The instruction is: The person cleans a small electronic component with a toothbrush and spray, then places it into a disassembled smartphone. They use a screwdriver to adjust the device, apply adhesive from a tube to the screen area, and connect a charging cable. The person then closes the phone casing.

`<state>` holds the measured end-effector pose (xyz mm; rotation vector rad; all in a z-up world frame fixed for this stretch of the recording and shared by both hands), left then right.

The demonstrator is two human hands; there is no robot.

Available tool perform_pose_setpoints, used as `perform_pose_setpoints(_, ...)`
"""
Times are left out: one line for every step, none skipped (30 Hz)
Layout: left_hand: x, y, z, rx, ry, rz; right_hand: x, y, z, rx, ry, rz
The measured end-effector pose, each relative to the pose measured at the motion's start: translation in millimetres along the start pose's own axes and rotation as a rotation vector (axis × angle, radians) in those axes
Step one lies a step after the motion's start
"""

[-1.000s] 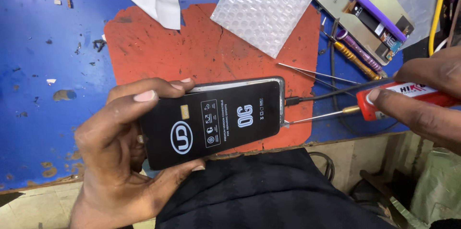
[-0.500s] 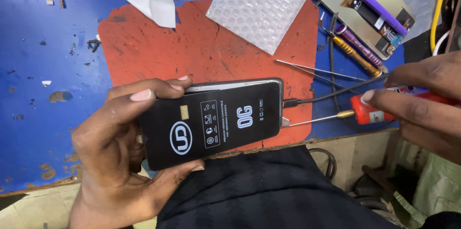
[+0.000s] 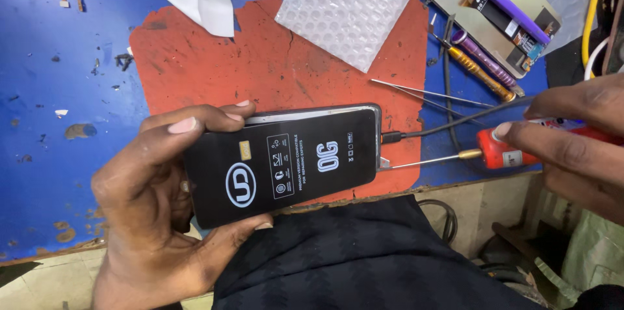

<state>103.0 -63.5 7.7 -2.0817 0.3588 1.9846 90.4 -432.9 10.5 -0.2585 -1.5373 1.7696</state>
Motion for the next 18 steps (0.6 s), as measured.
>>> perform_pose_setpoints(1.0, -0.2, 0.3, -0.003, -0.02, 0.025, 0.6, -0.2, -0.4, -0.004, -0.003, -0.001)
perform_pose_setpoints(0.5, -0.1, 0.2, -0.003, -0.013, 0.028, 0.4, -0.4, -0.3, -0.019, 0.012, 0.0)
perform_pose_setpoints(0.3, 0.3, 0.0, -0.002, -0.006, 0.031, 1.0, 0.4, 0.5, -0.033, 0.028, -0.001)
perform_pose_setpoints(0.1, 0.7, -0.1, -0.001, 0.001, 0.034, 0.5, 1.4, 1.2, -0.048, 0.044, -0.001)
perform_pose_setpoints(-0.7, 0.9, -0.4, 0.004, 0.016, 0.02, -0.6, 3.9, 2.0, -0.043, 0.058, 0.023)
perform_pose_setpoints(-1.5, 1.0, -0.6, 0.008, 0.032, 0.006, -2.2, 6.4, 2.8, -0.038, 0.073, 0.046)
perform_pose_setpoints(-2.4, 1.3, -0.6, 0.012, 0.048, -0.007, -4.7, 8.3, 3.7, -0.032, 0.088, 0.07)
perform_pose_setpoints(-2.2, 1.3, -0.5, 0.012, 0.046, -0.011, -6.1, 9.4, 4.3, -0.047, 0.084, 0.056)
perform_pose_setpoints(-2.1, 1.3, -0.5, 0.01, 0.045, -0.016, -7.7, 10.2, 4.5, -0.062, 0.08, 0.042)
perform_pose_setpoints(-2.0, 1.3, -0.4, 0.012, 0.046, -0.017, -10.2, 9.6, 4.8, -0.077, 0.075, 0.028)
perform_pose_setpoints(-2.2, 1.1, -0.1, 0.012, 0.046, -0.019, -14.4, 10.2, 4.7, -0.062, 0.086, 0.023)
perform_pose_setpoints(-2.4, 1.1, 0.2, 0.015, 0.048, -0.018, -18.0, 10.1, 4.6, -0.048, 0.097, 0.017)
perform_pose_setpoints(-2.7, 1.0, 0.5, 0.017, 0.049, -0.016, -21.4, 10.4, 3.9, -0.034, 0.108, 0.011)
perform_pose_setpoints(-2.0, 0.6, 0.7, 0.011, 0.036, -0.01, -23.5, 9.2, 4.1, -0.047, 0.136, 0.033)
perform_pose_setpoints(-1.2, 0.4, 0.8, 0.007, 0.023, -0.003, -24.4, 7.7, 5.1, -0.06, 0.167, 0.054)
perform_pose_setpoints(-0.2, 0.3, 0.8, 0.002, 0.01, 0.004, -26.7, 6.8, 4.3, -0.073, 0.178, 0.049)
perform_pose_setpoints(-1.3, 0.5, 0.3, 0.009, 0.027, -0.006, -26.4, 5.9, 5.1, -0.085, 0.191, 0.043)
perform_pose_setpoints(-2.3, 0.7, -0.4, 0.015, 0.045, -0.015, -27.4, 5.6, 4.2, -0.096, 0.186, 0.011)
Point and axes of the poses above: each hand's wrist, its own z-axis away from the middle knuckle, its own y-axis out of the palm, x = y × z, the point moved 7 cm from there along -z, towards the middle knuckle, and after that the axes turned 1 degree about z, right-handed, at the moved point
